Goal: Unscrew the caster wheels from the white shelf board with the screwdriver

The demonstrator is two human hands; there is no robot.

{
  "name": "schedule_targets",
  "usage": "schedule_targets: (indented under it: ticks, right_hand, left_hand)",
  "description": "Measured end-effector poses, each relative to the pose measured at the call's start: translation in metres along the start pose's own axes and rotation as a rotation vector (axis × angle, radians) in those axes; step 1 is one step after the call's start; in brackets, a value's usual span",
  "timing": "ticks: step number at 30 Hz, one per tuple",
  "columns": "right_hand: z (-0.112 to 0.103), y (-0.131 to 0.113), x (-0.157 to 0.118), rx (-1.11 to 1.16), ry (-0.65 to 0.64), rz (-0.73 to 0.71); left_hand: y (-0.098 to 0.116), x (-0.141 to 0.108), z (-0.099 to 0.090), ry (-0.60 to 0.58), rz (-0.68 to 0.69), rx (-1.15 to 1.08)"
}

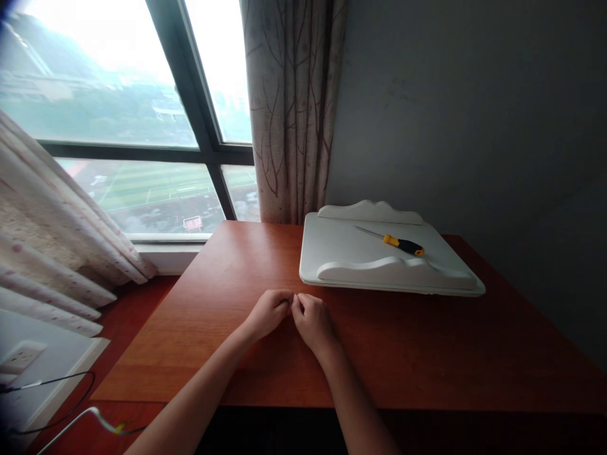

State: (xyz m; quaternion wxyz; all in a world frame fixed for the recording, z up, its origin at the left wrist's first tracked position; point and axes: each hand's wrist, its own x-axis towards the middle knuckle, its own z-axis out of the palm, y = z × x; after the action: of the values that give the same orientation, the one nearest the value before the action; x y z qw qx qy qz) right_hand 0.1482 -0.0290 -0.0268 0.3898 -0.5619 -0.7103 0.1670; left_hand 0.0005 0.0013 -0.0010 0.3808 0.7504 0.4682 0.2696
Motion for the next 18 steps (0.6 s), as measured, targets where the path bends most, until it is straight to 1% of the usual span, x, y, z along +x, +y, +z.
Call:
schedule_targets:
  ticks: [18]
  right_hand:
    - [0.0003,0.0003,0.0002,0.003,-0.002,0.000]
  left_hand:
    - [-0.0014,0.0008,0.0012,0.001,0.003,-0.002]
